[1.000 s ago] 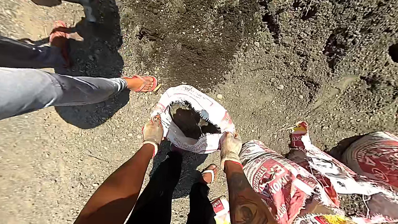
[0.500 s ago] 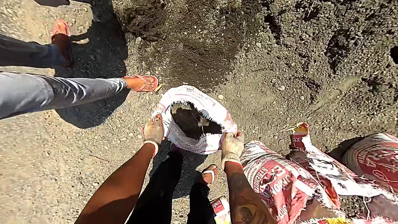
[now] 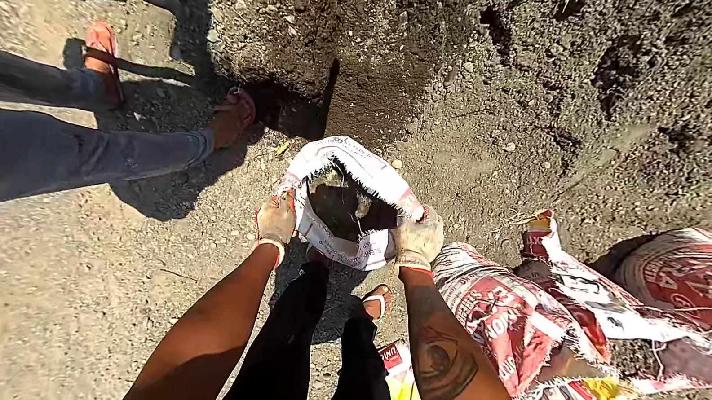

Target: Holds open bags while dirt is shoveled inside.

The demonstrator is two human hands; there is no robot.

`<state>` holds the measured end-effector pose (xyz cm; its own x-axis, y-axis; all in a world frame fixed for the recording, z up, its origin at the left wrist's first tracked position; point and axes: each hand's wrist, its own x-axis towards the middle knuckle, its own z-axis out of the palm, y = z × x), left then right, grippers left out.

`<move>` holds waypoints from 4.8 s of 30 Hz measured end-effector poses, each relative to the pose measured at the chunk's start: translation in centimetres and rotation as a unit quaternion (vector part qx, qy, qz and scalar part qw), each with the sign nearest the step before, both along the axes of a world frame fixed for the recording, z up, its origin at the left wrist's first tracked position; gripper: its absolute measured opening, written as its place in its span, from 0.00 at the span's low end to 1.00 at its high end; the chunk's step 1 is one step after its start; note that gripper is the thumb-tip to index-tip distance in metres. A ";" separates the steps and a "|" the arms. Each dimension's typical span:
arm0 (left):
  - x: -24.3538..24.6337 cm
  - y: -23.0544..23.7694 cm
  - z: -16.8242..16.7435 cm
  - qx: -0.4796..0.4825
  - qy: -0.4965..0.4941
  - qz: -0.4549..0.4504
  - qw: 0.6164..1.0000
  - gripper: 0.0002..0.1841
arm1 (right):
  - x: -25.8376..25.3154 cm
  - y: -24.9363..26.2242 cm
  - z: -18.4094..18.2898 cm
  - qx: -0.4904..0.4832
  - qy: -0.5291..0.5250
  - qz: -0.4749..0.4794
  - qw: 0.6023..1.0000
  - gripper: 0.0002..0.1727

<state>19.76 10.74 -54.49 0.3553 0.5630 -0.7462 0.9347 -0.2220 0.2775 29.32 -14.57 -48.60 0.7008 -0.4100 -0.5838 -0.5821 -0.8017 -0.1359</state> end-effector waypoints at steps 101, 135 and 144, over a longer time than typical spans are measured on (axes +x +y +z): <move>-0.2 -0.6 -0.2 -0.035 0.071 -0.015 0.997 0.31 | 3.5 -5.0 -1.2 0.020 -0.094 0.021 0.995 0.26; -3.0 -1.3 2.0 0.044 0.118 -0.235 0.964 0.39 | -4.0 -2.8 -0.7 0.022 0.082 -0.018 0.996 0.30; 0.8 -2.2 2.0 0.032 -0.020 -0.061 0.997 0.27 | -3.3 -2.6 -1.6 0.142 -0.055 -0.157 0.976 0.23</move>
<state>20.59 8.57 -52.52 0.4532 0.5602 -0.6934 0.8879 -0.3528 0.2954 26.04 -17.18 -50.24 0.6318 -0.4470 -0.6333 -0.7623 -0.5064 -0.4030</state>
